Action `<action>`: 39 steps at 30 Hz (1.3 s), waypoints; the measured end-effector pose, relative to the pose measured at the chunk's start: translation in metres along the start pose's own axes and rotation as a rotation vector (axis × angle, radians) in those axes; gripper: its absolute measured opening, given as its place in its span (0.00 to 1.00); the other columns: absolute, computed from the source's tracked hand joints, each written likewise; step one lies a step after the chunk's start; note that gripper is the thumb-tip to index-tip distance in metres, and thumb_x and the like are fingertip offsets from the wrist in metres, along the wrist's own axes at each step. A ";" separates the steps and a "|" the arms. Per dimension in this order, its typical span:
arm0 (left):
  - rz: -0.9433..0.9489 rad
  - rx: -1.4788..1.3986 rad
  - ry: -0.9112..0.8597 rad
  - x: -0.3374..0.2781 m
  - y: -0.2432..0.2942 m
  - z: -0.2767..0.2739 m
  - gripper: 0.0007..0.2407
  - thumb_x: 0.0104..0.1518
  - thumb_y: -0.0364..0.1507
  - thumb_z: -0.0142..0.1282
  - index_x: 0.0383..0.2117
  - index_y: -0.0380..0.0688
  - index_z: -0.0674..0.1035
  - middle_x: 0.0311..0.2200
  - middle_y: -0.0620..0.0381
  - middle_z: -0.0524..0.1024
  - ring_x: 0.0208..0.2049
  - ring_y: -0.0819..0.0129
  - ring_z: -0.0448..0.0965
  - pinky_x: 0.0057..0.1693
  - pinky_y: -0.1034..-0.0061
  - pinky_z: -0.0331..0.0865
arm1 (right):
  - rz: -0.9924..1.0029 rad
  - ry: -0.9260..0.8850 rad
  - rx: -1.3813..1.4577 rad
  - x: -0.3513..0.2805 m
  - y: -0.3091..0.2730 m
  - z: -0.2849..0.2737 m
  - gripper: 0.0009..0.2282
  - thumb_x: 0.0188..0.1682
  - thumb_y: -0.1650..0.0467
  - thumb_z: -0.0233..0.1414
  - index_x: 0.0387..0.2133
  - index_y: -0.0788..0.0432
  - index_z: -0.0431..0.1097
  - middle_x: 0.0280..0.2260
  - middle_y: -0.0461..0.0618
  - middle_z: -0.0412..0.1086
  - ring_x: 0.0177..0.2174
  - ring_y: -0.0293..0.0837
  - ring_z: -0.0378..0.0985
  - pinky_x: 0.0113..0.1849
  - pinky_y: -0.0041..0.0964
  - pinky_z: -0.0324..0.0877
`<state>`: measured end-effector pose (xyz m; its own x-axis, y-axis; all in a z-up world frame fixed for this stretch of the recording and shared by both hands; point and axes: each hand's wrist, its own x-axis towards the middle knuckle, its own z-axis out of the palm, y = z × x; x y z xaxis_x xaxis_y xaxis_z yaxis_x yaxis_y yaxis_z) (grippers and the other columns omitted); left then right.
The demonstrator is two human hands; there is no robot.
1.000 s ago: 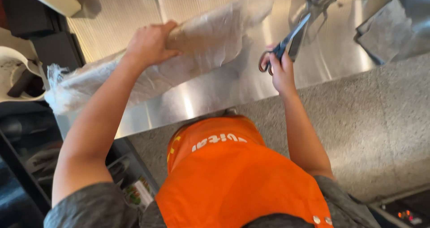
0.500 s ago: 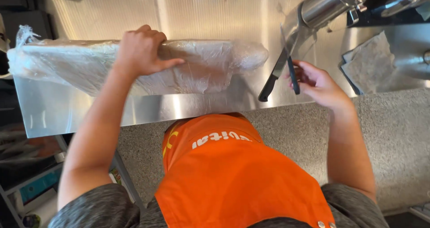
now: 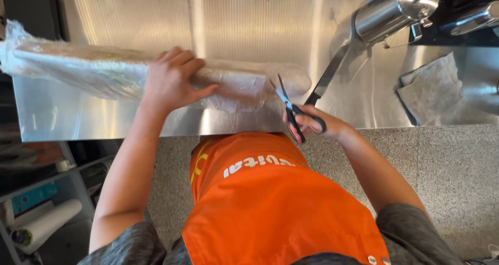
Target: Unboxing and unwrapping various supply items at a coffee shop counter.
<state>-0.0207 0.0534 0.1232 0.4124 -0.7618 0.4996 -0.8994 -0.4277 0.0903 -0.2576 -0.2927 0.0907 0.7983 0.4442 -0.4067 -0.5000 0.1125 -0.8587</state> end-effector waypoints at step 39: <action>0.352 -0.189 0.183 -0.043 0.107 -0.026 0.15 0.58 0.39 0.67 0.48 0.50 0.83 0.39 0.68 0.76 0.36 0.72 0.72 0.46 0.75 0.69 | 0.256 -0.138 -0.308 -0.049 -0.004 0.013 0.32 0.36 0.53 0.65 0.50 0.61 0.74 0.21 0.41 0.70 0.20 0.34 0.75 0.22 0.29 0.71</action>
<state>-0.1382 0.0527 0.1339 0.0585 -0.7390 0.6712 -0.9983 -0.0473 0.0349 -0.2992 -0.3035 0.1184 0.5985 0.5408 -0.5910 -0.5356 -0.2785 -0.7972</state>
